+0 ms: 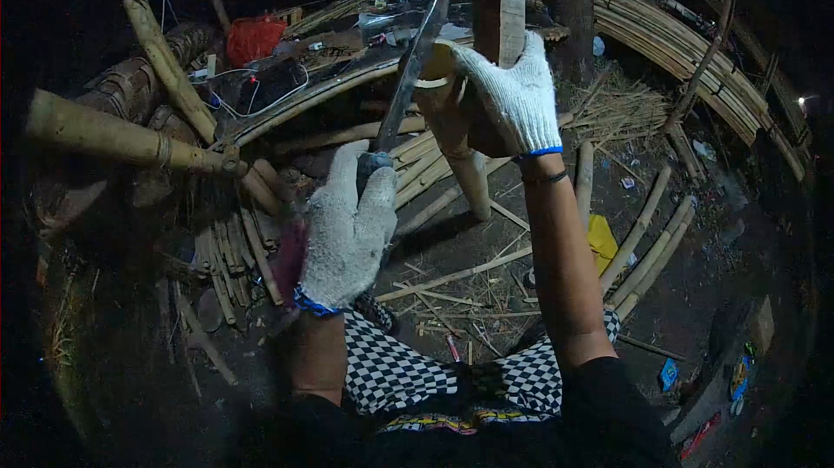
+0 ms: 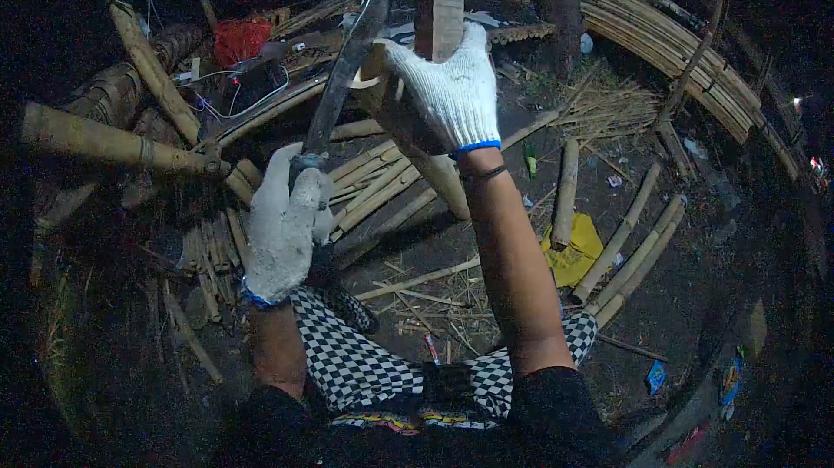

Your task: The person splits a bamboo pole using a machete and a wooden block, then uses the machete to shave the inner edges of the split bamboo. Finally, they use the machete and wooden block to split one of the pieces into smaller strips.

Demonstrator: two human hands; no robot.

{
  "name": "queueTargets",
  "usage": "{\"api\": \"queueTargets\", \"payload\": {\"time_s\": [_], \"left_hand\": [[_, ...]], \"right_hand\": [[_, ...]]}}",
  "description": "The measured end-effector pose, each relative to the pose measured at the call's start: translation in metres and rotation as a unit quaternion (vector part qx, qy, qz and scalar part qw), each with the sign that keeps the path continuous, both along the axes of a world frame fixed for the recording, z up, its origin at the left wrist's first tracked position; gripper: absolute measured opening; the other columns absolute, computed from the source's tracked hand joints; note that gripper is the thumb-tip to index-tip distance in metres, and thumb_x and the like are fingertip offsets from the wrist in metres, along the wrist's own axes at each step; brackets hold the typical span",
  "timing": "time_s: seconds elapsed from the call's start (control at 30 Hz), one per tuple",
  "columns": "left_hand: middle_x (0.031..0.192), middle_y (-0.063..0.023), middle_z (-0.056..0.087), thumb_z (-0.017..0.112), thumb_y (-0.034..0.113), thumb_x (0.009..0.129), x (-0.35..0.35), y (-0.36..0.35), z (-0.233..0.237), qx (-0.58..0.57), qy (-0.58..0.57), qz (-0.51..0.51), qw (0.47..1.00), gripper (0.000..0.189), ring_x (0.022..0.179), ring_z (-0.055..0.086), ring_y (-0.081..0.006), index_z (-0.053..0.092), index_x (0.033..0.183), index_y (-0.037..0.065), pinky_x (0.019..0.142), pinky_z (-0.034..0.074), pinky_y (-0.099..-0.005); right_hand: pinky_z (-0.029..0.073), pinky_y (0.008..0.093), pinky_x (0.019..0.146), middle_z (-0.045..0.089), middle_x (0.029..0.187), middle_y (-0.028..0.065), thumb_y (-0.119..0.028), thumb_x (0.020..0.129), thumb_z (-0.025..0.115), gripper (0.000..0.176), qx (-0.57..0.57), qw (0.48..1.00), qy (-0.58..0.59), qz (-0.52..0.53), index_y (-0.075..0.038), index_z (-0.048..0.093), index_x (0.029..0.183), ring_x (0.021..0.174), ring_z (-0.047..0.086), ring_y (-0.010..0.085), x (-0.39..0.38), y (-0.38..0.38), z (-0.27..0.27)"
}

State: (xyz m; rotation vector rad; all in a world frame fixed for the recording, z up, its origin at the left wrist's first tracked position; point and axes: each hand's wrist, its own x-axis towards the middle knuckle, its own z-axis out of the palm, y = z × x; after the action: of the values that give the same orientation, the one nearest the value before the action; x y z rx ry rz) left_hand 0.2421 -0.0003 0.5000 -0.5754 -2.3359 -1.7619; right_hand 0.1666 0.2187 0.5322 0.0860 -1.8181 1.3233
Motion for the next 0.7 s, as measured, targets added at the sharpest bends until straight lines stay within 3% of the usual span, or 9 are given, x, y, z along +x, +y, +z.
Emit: {"api": "queueTargets", "payload": {"time_s": [0.13, 0.2, 0.33, 0.6, 0.7], "left_hand": [[0.079, -0.0003, 0.052, 0.046, 0.023, 0.101, -0.003, -0.001, -0.004, -0.040, 0.038, 0.003, 0.998, 0.035, 0.056, 0.047, -0.0054, 0.044, 0.129, 0.002, 0.047, 0.041, -0.0217], [0.078, -0.0001, 0.052, 0.046, 0.025, 0.101, -0.005, -0.001, -0.005, 0.039, -0.009, -0.033, 0.999, 0.036, 0.056, 0.047, -0.0055, 0.044, 0.128, 0.001, 0.047, 0.040, -0.0222], [0.077, 0.0001, 0.051, 0.046, 0.026, 0.101, -0.002, 0.005, -0.006, 0.051, 0.005, 0.000, 0.999, 0.035, 0.056, 0.046, -0.0053, 0.045, 0.127, 0.002, 0.047, 0.040, -0.0221], [0.078, -0.0005, 0.054, 0.047, 0.028, 0.100, -0.010, -0.011, 0.006, -0.057, 0.018, -0.020, 0.998, 0.035, 0.055, 0.048, -0.0061, 0.046, 0.126, 0.003, 0.047, 0.039, -0.0225], [0.071, -0.0021, 0.055, 0.048, 0.027, 0.101, -0.015, -0.012, 0.006, -0.044, 0.017, -0.034, 0.998, 0.034, 0.055, 0.052, -0.0087, 0.048, 0.123, 0.002, 0.049, 0.042, -0.0264]], "right_hand": [[0.053, 0.0332, 0.076, 0.066, 0.094, 0.0148, -0.040, 0.069, 0.085, 0.069, -0.015, 1.000, -0.019, 0.013, 0.004, 0.049, 0.109, 0.083, 0.063, 0.0212, 0.002, 0.000, 0.000], [0.053, 0.0332, 0.077, 0.066, 0.094, 0.0153, -0.040, 0.069, 0.085, 0.069, -0.020, 0.999, -0.015, 0.025, 0.004, 0.049, 0.109, 0.084, 0.064, 0.0213, -0.002, 0.001, 0.000], [0.054, 0.0336, 0.077, 0.065, 0.099, 0.0160, -0.038, 0.072, 0.082, 0.067, 0.003, 1.000, -0.024, 0.002, 0.003, 0.049, 0.112, 0.088, 0.064, 0.0216, 0.003, -0.002, 0.003], [0.054, 0.0343, 0.079, 0.065, 0.104, 0.0156, -0.036, 0.075, 0.081, 0.066, 0.007, 0.999, -0.045, 0.021, 0.002, 0.049, 0.118, 0.094, 0.064, 0.0221, 0.007, 0.000, 0.004], [0.053, 0.0322, 0.074, 0.067, 0.091, 0.0122, -0.039, 0.071, 0.083, 0.066, 0.000, 1.000, -0.017, -0.001, 0.003, 0.049, 0.109, 0.080, 0.064, 0.0191, 0.000, 0.005, -0.003]]}}
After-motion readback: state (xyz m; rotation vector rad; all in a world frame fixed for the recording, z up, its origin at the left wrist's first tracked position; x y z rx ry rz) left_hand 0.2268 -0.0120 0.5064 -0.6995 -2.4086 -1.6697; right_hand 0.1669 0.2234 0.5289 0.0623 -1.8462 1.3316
